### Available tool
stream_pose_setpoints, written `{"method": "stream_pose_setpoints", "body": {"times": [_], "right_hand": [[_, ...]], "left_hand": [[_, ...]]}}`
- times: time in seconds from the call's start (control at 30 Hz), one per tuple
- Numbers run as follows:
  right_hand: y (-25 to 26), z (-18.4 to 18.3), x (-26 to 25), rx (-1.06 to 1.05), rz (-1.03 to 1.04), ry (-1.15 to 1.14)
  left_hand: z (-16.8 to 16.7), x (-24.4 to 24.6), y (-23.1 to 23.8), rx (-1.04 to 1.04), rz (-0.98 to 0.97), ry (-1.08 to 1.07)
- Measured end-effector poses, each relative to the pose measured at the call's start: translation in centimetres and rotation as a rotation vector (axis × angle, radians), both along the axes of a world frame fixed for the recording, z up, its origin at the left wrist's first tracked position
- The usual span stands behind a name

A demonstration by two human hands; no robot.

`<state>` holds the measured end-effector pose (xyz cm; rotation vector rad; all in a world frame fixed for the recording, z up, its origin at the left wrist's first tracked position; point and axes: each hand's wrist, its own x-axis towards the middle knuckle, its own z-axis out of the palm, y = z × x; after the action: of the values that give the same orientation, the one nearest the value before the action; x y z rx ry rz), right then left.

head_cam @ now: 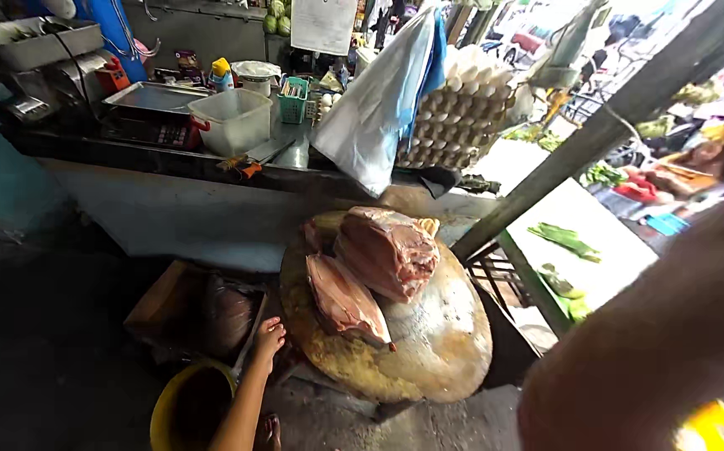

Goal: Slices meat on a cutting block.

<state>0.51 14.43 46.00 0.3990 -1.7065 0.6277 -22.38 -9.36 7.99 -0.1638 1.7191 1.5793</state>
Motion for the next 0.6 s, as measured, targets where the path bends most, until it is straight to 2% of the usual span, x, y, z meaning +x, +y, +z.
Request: {"method": "stream_pose_setpoints", "body": {"times": [0.03, 0.07, 0.1, 0.17, 0.2, 0.23, 0.3, 0.47, 0.6], "right_hand": [[-5.6, -6.0, -1.7, -0.351, -0.294, -0.112], [-9.0, -12.7, -2.6, -0.541, -0.522, -0.345], [-10.9, -20.1, -3.0, -0.62, -0.656, -0.671], [-12.5, -30.8, -3.0, -0.695, -0.717, -1.477], [-13.4, -33.8, -3.2, -0.706, -0.679, -1.734], [-13.9, -34.6, -4.0, -0.702, -0.656, -1.843], [-13.4, -34.3, -4.8, -0.686, -0.655, -1.892], [-11.8, -35.0, -3.7, -0.859, -0.605, -1.777], [-10.0, -36.4, -1.7, -0.899, -0.459, -1.701]], "left_hand": [[-0.1, -0.8, -0.3, -0.004, 0.012, 0.008], [-0.3, -1.6, -0.6, -0.01, 0.022, 0.022], [-0.4, -2.3, -0.8, -0.016, 0.033, 0.045], [-0.7, -3.1, -0.8, -0.02, 0.058, 0.09], [-0.6, -3.2, -0.9, -0.033, 0.064, 0.105], [-0.3, -3.7, -0.5, -0.041, 0.058, 0.135], [-0.1, -3.5, 1.5, -0.055, -0.005, 0.196], [1.3, -0.6, 7.3, -0.127, -0.329, 0.337], [1.0, -0.4, 9.2, -0.164, -0.361, 0.42]]}}
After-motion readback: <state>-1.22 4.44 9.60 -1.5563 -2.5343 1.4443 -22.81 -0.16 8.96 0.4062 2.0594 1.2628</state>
